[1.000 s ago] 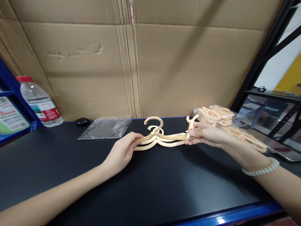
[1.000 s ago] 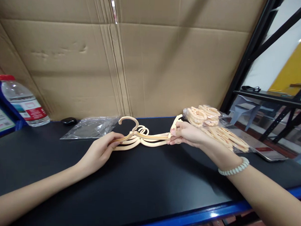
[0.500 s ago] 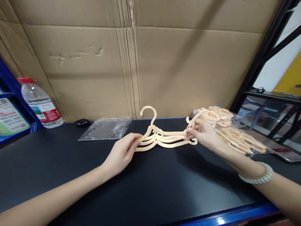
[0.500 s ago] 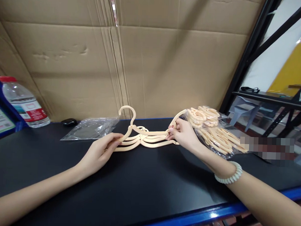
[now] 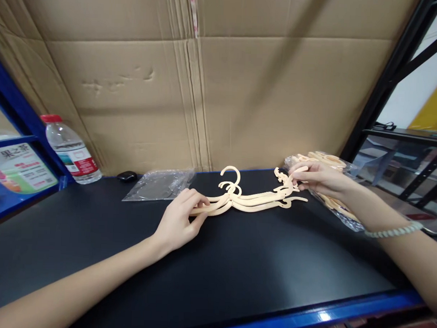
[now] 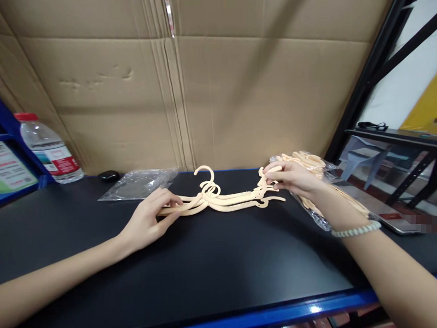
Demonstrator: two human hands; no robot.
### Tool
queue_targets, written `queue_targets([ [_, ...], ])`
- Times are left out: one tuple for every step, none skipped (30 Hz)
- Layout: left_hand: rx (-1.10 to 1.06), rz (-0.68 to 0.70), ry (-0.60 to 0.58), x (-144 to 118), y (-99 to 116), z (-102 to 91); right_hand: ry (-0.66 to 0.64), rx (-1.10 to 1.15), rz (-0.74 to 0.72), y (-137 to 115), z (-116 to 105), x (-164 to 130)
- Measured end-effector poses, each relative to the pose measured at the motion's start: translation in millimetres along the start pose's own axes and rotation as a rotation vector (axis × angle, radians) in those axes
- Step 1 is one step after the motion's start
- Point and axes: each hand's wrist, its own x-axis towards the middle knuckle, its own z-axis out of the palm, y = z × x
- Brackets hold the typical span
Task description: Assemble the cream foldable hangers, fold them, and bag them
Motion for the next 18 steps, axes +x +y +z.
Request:
queue_targets([
  [0.029, 0.028, -0.013, -0.3, 0.6, -1.3, -0.036, -0.08, 0.018, -0.9, -5.8, -0.9],
  [0.055, 0.051, -0.026, -0.4, 1.2, -2.3, -0.079, -0.165, 0.036, -2.0, -10.5, -1.9],
  [0.075, 0.069, -0.044, -0.3, 1.7, -3.1, -0.124, -0.248, 0.051, -3.0, -14.0, -2.7],
  [0.09, 0.083, -0.069, -0.1, 2.1, -3.5, -0.169, -0.327, 0.062, -4.0, -16.4, -3.3],
  [0.102, 0.094, -0.096, 0.2, 2.4, -3.5, -0.213, -0.401, 0.069, -4.8, -17.7, -3.6],
  [0.115, 0.106, -0.126, 0.5, 2.7, -3.2, -0.252, -0.472, 0.071, -5.3, -18.2, -3.5],
  [0.129, 0.119, -0.154, 0.7, 2.9, -2.8, -0.285, -0.541, 0.065, -5.6, -18.1, -3.3],
  [0.145, 0.132, -0.175, 0.8, 3.2, -2.2, -0.311, -0.608, 0.053, -5.7, -17.7, -2.9],
  [0.161, 0.143, -0.19, 0.7, 3.5, -1.7, -0.327, -0.673, 0.037, -5.5, -17.1, -2.6],
  [0.175, 0.154, -0.199, 0.6, 3.9, -1.2, -0.333, -0.733, 0.021, -5.2, -16.4, -2.3],
  [0.186, 0.164, -0.205, 0.5, 4.3, -0.9, -0.336, -0.784, 0.01, -4.8, -15.9, -2.2],
  [0.193, 0.173, -0.205, 0.3, 4.7, -0.7, -0.336, -0.827, 0.003, -4.4, -15.4, -2.3],
  [0.196, 0.18, -0.204, 0.1, 5.2, -0.5, -0.331, -0.865, 0.0, -3.9, -15.1, -2.6],
  [0.198, 0.185, -0.205, -0.1, 5.6, -0.4, -0.317, -0.899, -0.004, -3.5, -15.0, -3.0],
  [0.199, 0.19, -0.203, -0.2, 5.8, -0.3, -0.298, -0.93, -0.011, -2.9, -15.0, -3.4],
  [0.201, 0.194, -0.2, -0.3, 6.0, -0.3, -0.277, -0.959, -0.02, -2.3, -15.0, -3.8],
  [0.203, 0.198, -0.198, -0.4, 6.1, -0.2, -0.259, -0.986, -0.028, -1.5, -15.2, -4.0],
  [0.205, 0.2, -0.196, -0.5, 6.1, -0.1, -0.25, -1.006, -0.032, -0.6, -15.3, -4.1],
])
